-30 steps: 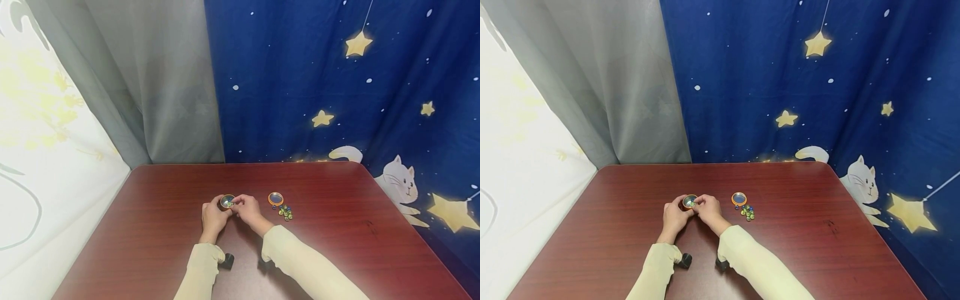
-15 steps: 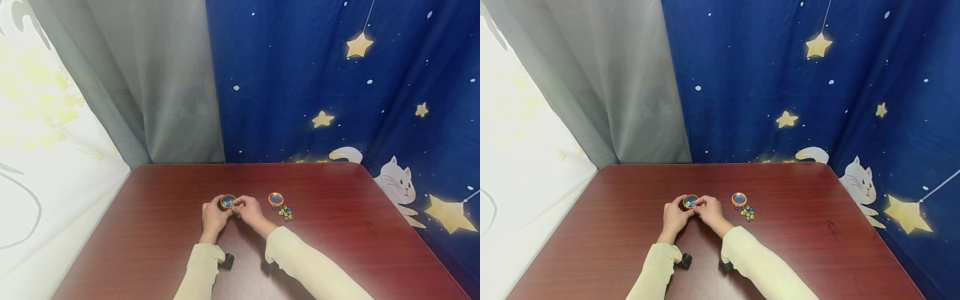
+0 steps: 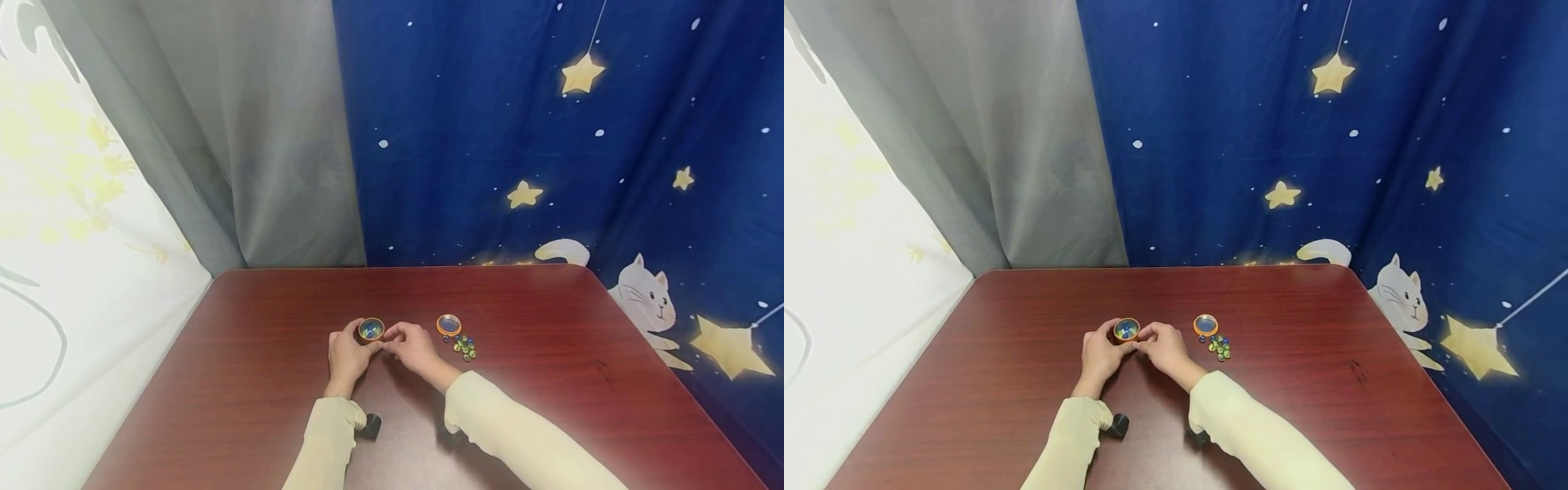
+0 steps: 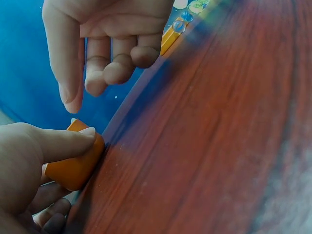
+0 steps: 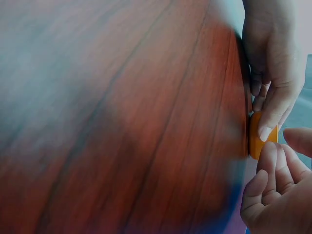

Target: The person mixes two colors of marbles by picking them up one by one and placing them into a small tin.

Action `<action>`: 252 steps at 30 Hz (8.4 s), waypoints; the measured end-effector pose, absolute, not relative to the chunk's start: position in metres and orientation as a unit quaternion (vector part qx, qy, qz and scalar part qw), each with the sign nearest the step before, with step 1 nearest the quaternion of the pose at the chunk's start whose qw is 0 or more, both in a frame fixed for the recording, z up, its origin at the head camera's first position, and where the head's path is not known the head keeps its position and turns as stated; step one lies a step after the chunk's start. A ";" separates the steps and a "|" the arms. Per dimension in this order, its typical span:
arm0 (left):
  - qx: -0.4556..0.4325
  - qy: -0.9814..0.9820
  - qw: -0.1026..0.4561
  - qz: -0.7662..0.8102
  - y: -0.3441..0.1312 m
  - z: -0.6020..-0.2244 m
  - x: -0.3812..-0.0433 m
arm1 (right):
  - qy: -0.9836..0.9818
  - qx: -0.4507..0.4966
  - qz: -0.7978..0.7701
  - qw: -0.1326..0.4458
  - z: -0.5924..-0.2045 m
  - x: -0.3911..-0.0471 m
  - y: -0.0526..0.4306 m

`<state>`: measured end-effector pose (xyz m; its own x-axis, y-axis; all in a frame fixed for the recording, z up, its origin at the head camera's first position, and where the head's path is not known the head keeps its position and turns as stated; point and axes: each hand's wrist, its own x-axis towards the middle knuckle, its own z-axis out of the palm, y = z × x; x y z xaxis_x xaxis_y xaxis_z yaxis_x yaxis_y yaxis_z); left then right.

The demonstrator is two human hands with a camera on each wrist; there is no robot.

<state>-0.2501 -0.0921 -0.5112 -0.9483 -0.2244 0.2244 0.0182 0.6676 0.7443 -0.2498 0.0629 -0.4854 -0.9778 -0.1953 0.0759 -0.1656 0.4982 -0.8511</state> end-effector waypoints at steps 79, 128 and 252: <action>0.069 -0.901 0.132 -0.408 -0.091 -0.507 -0.245 | 0.880 -0.110 -0.463 0.002 -0.480 -0.210 0.143; 0.070 -0.899 0.127 -0.413 -0.092 -0.506 -0.249 | 0.913 -0.052 -0.404 -0.025 -0.489 -0.205 0.178; 0.074 -0.901 0.123 -0.410 -0.091 -0.504 -0.247 | 0.886 -0.061 -0.458 -0.023 -0.484 -0.199 0.155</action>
<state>-0.2466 -0.0907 -0.5044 -0.9586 -0.2345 0.1615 -0.0323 0.6531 0.7566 -0.1992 0.1554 -0.4836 -0.9915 -0.0872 0.0964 -0.1291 0.5725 -0.8097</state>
